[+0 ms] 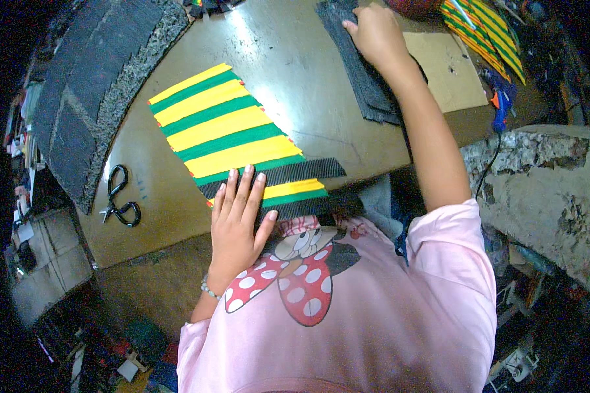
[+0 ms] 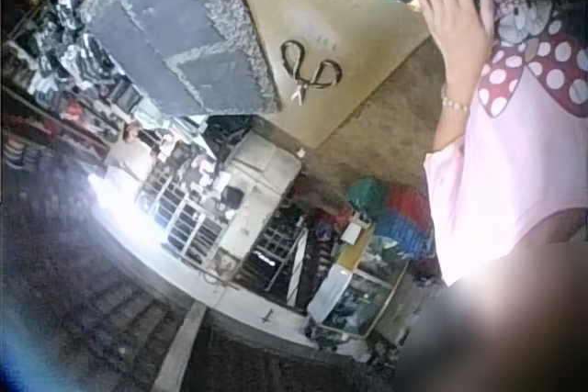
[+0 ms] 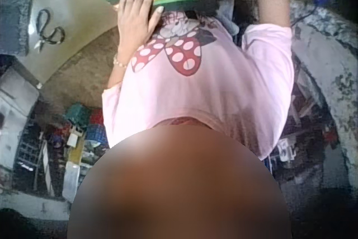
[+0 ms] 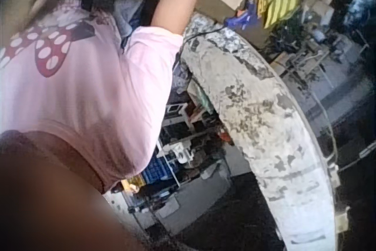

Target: The person assembles a stack of green and yellow striped fabric pieces by placing black fabric strips on top of them. They align and press each strip into place, building a layered stack on the work table.

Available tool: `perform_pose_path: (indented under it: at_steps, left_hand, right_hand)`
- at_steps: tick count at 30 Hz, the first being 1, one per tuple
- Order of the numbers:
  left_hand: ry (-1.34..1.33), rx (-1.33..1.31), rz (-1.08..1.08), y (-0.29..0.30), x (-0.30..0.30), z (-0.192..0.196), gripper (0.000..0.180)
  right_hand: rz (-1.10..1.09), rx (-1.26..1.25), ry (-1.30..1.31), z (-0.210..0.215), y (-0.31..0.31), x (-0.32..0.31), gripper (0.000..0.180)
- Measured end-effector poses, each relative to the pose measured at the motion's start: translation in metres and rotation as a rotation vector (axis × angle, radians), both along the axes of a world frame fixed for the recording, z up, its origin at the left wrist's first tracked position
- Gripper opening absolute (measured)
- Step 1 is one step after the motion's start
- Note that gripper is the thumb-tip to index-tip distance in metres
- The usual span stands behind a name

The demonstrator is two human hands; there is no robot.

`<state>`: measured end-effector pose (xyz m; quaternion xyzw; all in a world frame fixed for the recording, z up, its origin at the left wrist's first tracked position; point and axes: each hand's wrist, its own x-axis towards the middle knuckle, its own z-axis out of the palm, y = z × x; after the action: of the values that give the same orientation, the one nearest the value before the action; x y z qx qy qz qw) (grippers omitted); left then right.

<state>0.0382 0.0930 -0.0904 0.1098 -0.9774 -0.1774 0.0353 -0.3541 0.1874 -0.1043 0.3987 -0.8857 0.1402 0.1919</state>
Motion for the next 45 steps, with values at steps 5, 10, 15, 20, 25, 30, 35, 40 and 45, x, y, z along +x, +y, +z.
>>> perform_pose_path:
  at_steps: [5,10,15,20,25,30,35,40,45]
  left_hand:
    - [0.063,0.065,0.014,0.0,0.002,0.006,0.057]
    - [0.101,0.06,-0.025,-0.011,-0.001,0.009,0.05]
    - [0.122,0.106,-0.08,-0.018,0.011,0.008,0.044]
    - [0.229,0.284,-0.069,-0.017,0.028,0.008,0.034]
    - [0.322,0.337,-0.041,-0.012,0.026,0.011,0.035]
    - [0.405,0.311,-0.092,-0.014,0.015,0.008,0.038]
    - [0.496,0.323,-0.079,-0.013,0.02,0.008,0.036]
    - [0.626,0.35,0.208,-0.023,0.035,0.01,0.02]
    - [0.601,0.465,0.576,-0.034,0.041,0.009,0.02]
  right_hand:
    - [0.064,0.148,0.136,-0.002,-0.009,0.007,0.029]
    - [0.083,-0.012,-0.021,0.017,-0.016,-0.014,0.033]
    - [0.041,0.259,-0.109,0.016,-0.015,-0.028,0.036]
    - [0.118,-0.508,-0.745,0.035,0.006,-0.025,0.034]
    - [0.212,-0.383,0.11,0.035,0.026,0.046,0.018]
    - [0.235,-0.029,-0.245,0.026,0.022,0.103,0.021]
    - [0.67,-0.075,-0.997,0.05,0.024,0.079,0.029]
    - [0.36,-0.323,-0.824,0.08,0.025,0.105,0.028]
    - [0.524,-0.537,-0.176,0.098,0.012,0.141,0.025]
